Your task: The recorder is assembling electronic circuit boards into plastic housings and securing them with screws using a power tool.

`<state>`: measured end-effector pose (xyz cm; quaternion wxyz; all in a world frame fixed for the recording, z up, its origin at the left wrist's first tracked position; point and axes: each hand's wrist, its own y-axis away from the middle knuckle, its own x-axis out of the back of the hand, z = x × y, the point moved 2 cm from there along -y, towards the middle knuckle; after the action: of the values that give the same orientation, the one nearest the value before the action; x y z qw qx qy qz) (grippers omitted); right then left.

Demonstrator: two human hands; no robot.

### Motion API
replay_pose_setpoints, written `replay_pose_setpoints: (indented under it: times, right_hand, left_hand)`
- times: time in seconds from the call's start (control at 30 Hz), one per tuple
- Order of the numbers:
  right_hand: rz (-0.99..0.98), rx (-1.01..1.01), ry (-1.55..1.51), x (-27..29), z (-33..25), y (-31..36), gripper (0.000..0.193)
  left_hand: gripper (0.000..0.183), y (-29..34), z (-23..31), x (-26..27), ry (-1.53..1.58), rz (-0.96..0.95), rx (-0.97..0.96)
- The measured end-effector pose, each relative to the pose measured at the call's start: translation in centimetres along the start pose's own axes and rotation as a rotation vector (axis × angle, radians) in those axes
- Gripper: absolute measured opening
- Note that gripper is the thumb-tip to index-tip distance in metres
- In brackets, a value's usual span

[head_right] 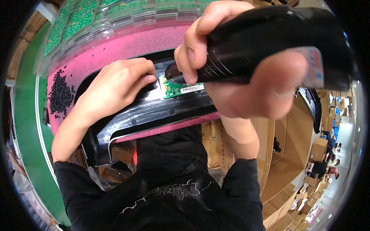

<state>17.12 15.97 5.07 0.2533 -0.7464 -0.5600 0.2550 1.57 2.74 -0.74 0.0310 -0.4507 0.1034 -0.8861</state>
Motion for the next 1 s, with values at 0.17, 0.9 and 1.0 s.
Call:
replay_pose_setpoints:
  times: [0.17,0.9,1.0]
  right_hand:
    - [0.055,-0.017,0.013,0.0,1.0,0.1,0.089]
    - [0.037,-0.095,-0.019,-0.7,1.6,-1.0,0.083]
    - [0.033,-0.018,-0.038,-0.9,-0.4,-0.7,0.083]
  left_hand:
    - [0.016,-0.1,0.3,0.2,-0.032,0.01,0.027]
    - [0.014,0.2,0.0,0.3,-0.074,-0.018,0.015]
    - [0.014,0.1,0.0,0.0,-0.056,0.009,-0.077]
